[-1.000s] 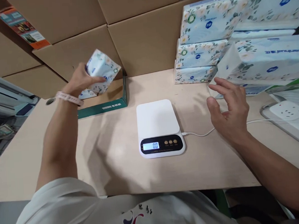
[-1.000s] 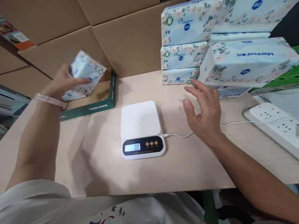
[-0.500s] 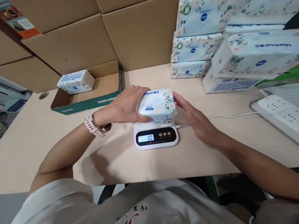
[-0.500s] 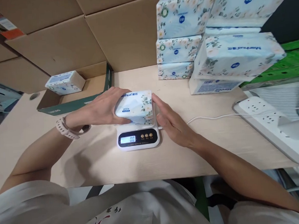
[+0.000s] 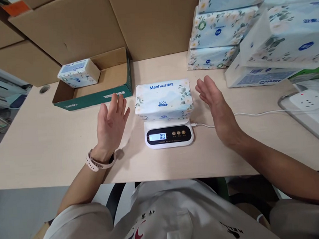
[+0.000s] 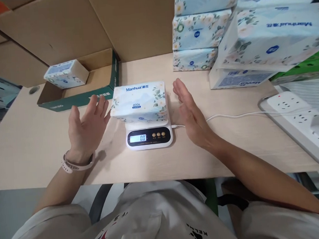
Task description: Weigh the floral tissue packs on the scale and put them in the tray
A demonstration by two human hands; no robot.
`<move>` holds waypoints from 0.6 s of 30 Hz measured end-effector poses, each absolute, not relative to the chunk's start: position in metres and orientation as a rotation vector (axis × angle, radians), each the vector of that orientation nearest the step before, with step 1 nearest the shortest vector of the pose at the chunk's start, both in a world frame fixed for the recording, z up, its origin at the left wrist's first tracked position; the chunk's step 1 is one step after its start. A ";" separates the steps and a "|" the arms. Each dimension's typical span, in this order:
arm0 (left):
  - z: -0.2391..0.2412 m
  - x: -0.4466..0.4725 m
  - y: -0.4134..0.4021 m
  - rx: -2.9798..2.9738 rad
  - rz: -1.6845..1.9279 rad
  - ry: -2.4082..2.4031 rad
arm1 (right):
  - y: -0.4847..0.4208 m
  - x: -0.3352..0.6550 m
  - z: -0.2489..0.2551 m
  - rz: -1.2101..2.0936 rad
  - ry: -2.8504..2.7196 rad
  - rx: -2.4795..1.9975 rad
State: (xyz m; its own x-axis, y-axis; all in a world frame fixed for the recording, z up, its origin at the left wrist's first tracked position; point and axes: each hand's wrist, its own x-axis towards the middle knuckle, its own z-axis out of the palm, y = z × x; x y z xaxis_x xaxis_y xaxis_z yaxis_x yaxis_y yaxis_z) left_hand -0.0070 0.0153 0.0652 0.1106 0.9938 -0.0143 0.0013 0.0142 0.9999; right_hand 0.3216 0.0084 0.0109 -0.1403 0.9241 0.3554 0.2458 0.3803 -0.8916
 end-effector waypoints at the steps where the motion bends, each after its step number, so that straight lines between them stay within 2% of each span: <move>1: 0.061 -0.008 0.014 1.243 1.125 1.107 | 0.009 0.322 0.010 0.850 -1.654 -1.055; 7: 0.045 -0.007 0.008 1.318 1.054 1.003 | 0.007 0.325 0.004 0.985 -1.747 -1.008; 18: 0.030 -0.011 0.011 1.357 1.035 0.899 | 0.003 0.328 0.005 0.979 -1.776 -1.035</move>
State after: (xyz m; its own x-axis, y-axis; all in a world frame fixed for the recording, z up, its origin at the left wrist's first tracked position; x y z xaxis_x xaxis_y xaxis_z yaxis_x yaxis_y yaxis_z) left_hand -0.0106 0.0107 0.0296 0.3182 0.9452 0.0731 -0.0596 -0.0570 0.9966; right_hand 0.3284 0.0033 0.0047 -0.3077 0.9119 0.2715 0.2575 0.3545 -0.8989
